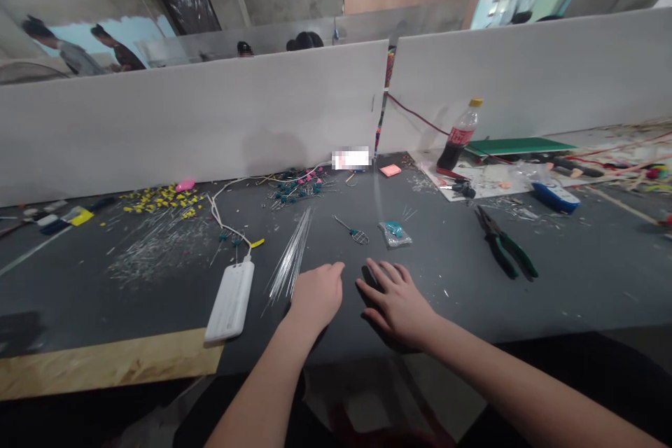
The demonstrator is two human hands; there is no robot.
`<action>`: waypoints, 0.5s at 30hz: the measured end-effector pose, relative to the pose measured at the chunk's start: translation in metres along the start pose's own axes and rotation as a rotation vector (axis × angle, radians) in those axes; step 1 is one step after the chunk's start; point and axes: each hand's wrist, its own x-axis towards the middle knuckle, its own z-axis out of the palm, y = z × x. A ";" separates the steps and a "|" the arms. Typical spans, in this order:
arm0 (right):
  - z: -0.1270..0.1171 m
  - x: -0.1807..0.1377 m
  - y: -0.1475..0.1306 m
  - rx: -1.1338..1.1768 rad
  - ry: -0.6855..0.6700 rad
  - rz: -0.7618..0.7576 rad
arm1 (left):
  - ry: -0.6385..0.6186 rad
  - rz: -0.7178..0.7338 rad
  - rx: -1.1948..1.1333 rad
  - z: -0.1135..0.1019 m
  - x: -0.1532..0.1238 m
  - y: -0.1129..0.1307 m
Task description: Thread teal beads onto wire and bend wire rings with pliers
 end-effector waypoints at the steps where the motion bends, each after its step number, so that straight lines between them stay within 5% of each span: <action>1: 0.001 0.006 0.000 -0.003 -0.017 0.008 | -0.003 -0.001 0.001 0.000 0.000 0.001; 5: 0.005 0.017 0.001 0.010 -0.068 0.036 | -0.019 -0.012 0.011 -0.001 0.000 0.001; 11: 0.005 -0.025 0.000 0.009 -0.071 0.078 | -0.035 -0.004 0.013 0.001 0.000 0.000; 15: 0.004 -0.026 -0.001 0.003 -0.062 0.108 | -0.038 0.003 0.018 0.005 0.002 0.002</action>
